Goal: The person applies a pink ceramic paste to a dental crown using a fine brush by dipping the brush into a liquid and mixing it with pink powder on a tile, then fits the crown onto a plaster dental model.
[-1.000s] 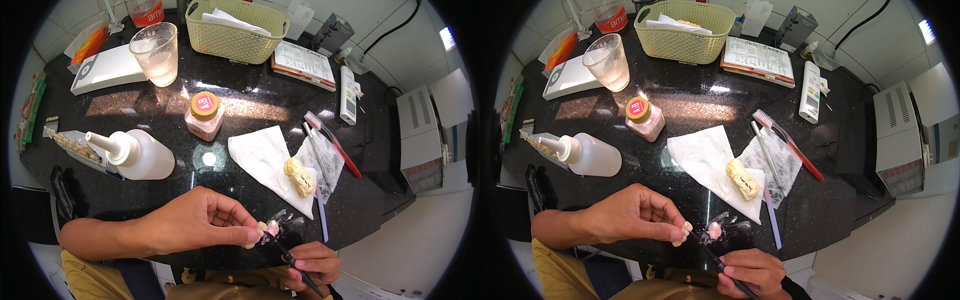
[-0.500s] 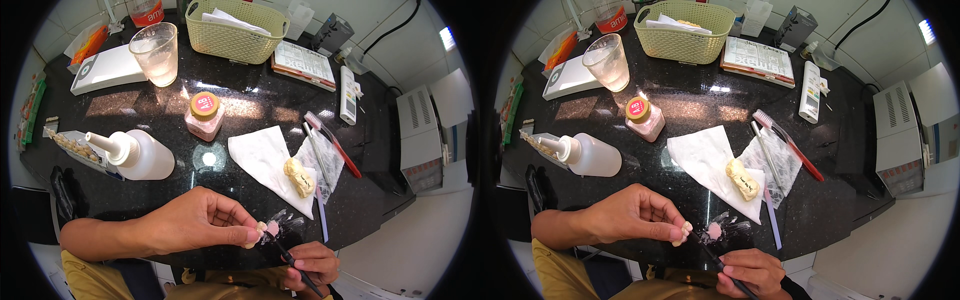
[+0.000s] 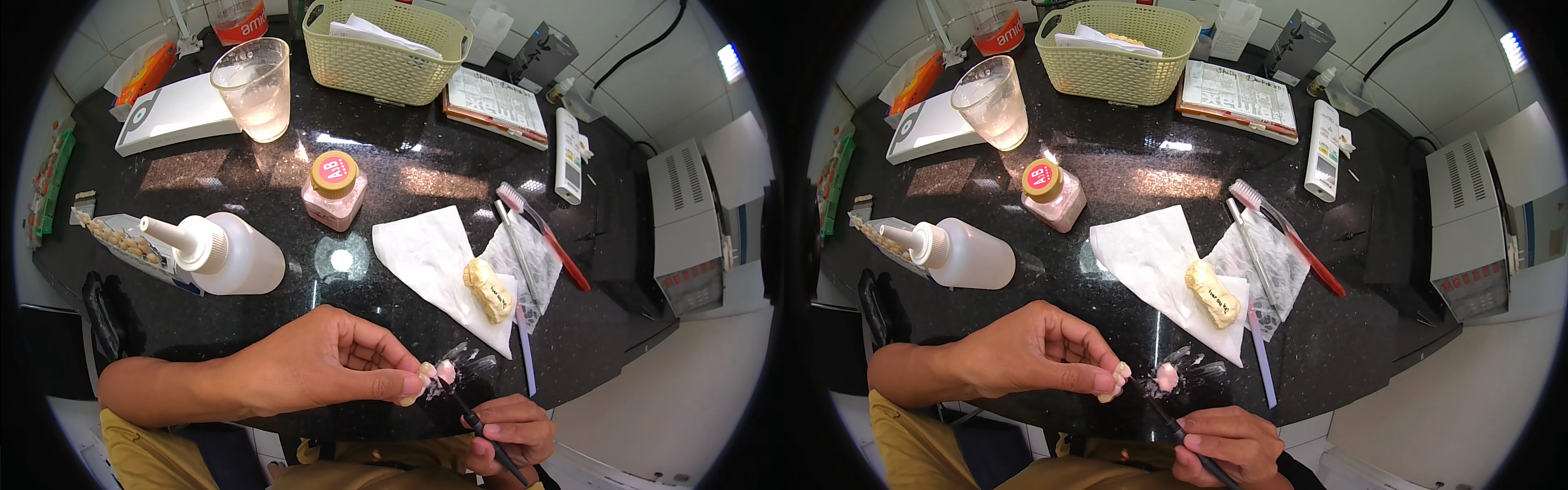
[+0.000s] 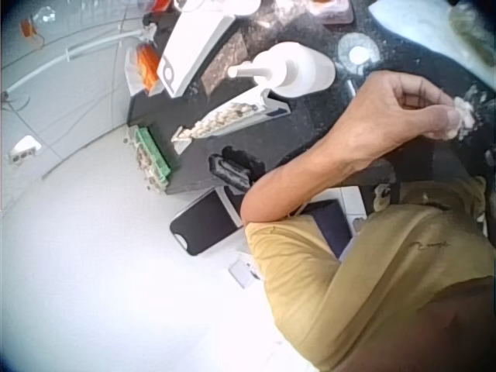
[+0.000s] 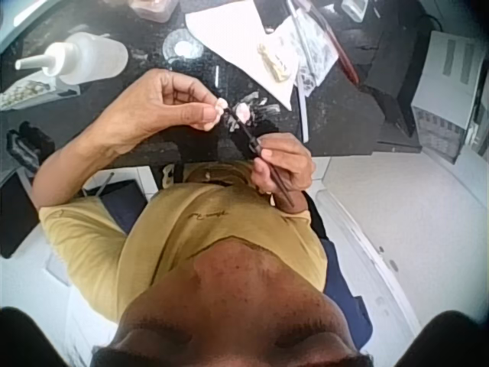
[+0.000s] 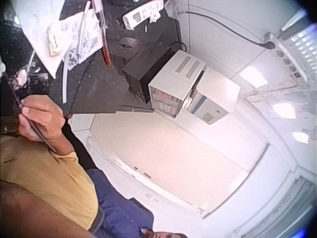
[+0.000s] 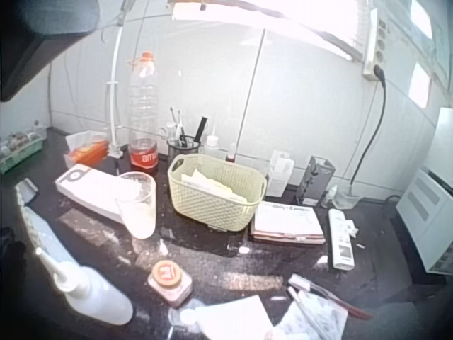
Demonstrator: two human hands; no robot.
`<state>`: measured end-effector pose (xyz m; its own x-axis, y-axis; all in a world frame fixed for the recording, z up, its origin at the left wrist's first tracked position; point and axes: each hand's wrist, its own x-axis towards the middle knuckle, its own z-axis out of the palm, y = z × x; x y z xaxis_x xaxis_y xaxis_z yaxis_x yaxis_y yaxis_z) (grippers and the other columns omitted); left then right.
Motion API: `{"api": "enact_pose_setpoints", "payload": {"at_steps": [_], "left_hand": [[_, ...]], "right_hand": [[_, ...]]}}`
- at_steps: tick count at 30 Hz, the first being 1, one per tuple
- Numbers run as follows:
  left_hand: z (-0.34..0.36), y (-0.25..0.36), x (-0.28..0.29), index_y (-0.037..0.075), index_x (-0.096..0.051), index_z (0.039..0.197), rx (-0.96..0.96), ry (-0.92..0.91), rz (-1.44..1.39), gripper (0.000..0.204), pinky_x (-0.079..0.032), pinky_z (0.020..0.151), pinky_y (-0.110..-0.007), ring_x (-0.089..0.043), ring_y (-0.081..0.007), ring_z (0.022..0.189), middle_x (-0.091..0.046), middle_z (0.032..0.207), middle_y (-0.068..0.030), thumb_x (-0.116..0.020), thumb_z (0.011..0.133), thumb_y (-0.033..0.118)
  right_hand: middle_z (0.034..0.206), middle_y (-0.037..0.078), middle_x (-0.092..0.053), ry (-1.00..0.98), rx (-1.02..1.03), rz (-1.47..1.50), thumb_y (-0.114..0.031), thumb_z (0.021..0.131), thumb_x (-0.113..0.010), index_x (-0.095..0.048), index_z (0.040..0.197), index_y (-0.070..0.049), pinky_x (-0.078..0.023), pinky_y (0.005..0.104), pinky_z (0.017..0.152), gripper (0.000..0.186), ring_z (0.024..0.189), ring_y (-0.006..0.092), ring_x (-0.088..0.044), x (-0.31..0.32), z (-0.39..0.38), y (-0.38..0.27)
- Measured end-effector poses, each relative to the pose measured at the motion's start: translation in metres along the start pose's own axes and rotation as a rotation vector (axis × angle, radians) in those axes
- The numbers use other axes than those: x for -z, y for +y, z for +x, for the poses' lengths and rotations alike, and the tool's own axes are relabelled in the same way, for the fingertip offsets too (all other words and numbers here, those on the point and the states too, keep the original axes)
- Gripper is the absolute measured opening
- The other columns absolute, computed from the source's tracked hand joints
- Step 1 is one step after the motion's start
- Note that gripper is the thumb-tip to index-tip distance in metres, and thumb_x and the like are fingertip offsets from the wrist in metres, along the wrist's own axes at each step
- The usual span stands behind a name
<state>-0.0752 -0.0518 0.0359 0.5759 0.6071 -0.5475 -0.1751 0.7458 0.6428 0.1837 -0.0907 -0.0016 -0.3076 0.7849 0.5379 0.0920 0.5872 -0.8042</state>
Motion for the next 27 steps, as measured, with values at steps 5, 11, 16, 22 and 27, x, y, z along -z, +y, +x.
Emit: {"api": "enact_pose_setpoints", "payload": {"at_steps": [5,11,16,22,27], "left_hand": [[0.000,-0.001,0.000,-0.004,-0.067,0.105,0.000,-0.002,-0.018,0.023,-0.051,0.084,-0.021,-0.067,-0.0105,0.091,-0.070,0.098,-0.0084,-0.070,0.089,0.013],[0.000,-0.001,0.000,-0.004,-0.067,0.105,-0.003,-0.001,-0.016,0.024,-0.051,0.084,-0.021,-0.067,-0.0104,0.091,-0.071,0.097,-0.0083,-0.070,0.089,0.013],[0.000,0.000,0.000,-0.004,-0.067,0.105,0.001,-0.002,0.001,0.024,-0.051,0.084,-0.021,-0.067,-0.0102,0.091,-0.071,0.098,-0.0086,-0.070,0.089,0.014],[-0.001,0.000,0.000,-0.004,-0.067,0.104,-0.001,-0.002,-0.011,0.023,-0.052,0.083,-0.021,-0.067,-0.0100,0.090,-0.071,0.098,-0.0083,-0.071,0.088,0.013],[0.000,-0.001,0.000,-0.004,-0.067,0.104,-0.002,0.000,-0.012,0.023,-0.052,0.082,-0.021,-0.066,-0.0097,0.090,-0.070,0.097,-0.0081,-0.071,0.088,0.013]], "right_hand": [[0.078,0.015,-0.062,-0.044,0.015,-0.052,-0.005,0.079,-0.074,-0.054,0.092,0.000,-0.058,0.0295,0.057,0.024,0.063,0.0207,-0.067,0.002,0.004,-0.001],[0.078,0.015,-0.062,0.000,-0.001,-0.024,-0.005,0.079,-0.074,-0.055,0.091,0.000,-0.059,0.0295,0.058,0.023,0.063,0.0208,-0.067,0.001,-0.001,-0.001],[0.079,0.016,-0.063,-0.055,0.012,-0.002,-0.005,0.078,-0.075,-0.056,0.091,0.001,-0.059,0.0296,0.058,0.023,0.064,0.0213,-0.067,0.003,0.002,-0.001],[0.078,0.015,-0.063,-0.031,-0.002,-0.027,-0.004,0.077,-0.075,-0.057,0.090,0.000,-0.058,0.0292,0.058,0.023,0.064,0.0213,-0.067,0.001,0.003,-0.002],[0.078,0.015,-0.063,-0.046,-0.007,-0.033,-0.004,0.077,-0.075,-0.057,0.089,0.000,-0.058,0.0289,0.058,0.022,0.063,0.0210,-0.067,0.002,0.003,-0.003]]}}
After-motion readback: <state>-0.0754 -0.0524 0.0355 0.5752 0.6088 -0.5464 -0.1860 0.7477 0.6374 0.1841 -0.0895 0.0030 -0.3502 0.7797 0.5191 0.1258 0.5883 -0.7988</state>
